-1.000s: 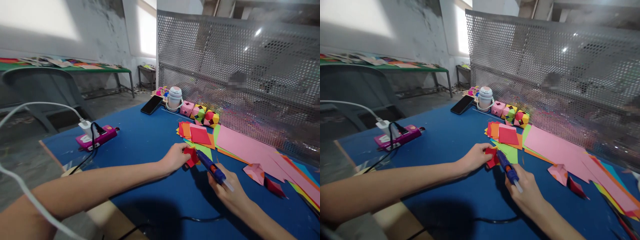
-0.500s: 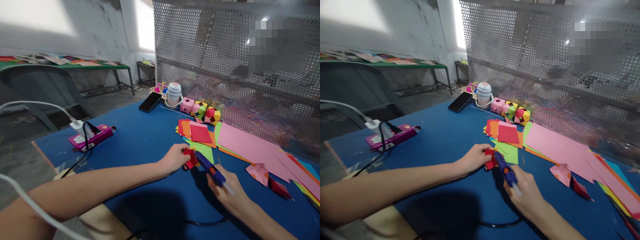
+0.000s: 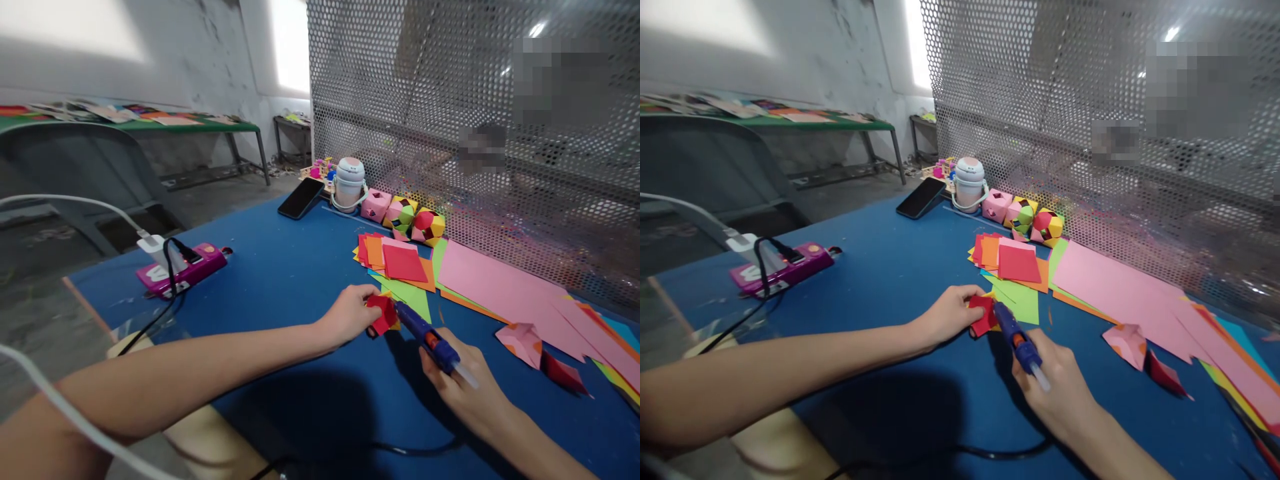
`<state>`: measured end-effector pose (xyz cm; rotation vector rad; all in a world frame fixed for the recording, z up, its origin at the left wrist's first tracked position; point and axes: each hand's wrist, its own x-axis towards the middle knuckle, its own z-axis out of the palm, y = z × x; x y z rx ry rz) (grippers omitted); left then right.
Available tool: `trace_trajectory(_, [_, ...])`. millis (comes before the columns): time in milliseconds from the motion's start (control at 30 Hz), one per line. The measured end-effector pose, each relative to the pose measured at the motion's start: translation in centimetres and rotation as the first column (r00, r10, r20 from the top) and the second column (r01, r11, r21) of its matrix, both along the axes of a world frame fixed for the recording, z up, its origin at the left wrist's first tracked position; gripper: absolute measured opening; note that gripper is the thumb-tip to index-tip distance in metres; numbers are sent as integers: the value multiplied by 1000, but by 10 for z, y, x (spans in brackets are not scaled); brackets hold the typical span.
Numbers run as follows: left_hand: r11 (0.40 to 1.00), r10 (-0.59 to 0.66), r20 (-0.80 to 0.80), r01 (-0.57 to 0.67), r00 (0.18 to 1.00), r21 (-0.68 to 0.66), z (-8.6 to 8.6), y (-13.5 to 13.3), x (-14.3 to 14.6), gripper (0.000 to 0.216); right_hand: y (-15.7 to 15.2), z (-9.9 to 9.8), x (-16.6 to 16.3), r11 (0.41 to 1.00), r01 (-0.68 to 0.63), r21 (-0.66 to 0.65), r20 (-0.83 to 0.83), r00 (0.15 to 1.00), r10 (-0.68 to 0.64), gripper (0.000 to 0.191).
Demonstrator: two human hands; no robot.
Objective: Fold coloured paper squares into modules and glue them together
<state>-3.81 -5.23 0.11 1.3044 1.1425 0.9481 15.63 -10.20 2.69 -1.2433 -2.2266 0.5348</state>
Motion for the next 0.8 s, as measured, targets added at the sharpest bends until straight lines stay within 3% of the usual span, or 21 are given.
trace_trajectory(800, [1000,-6,33,7,999,-29,-4,-2,-2,10,2,-6,1,999,-32,31,-4,999,32,7])
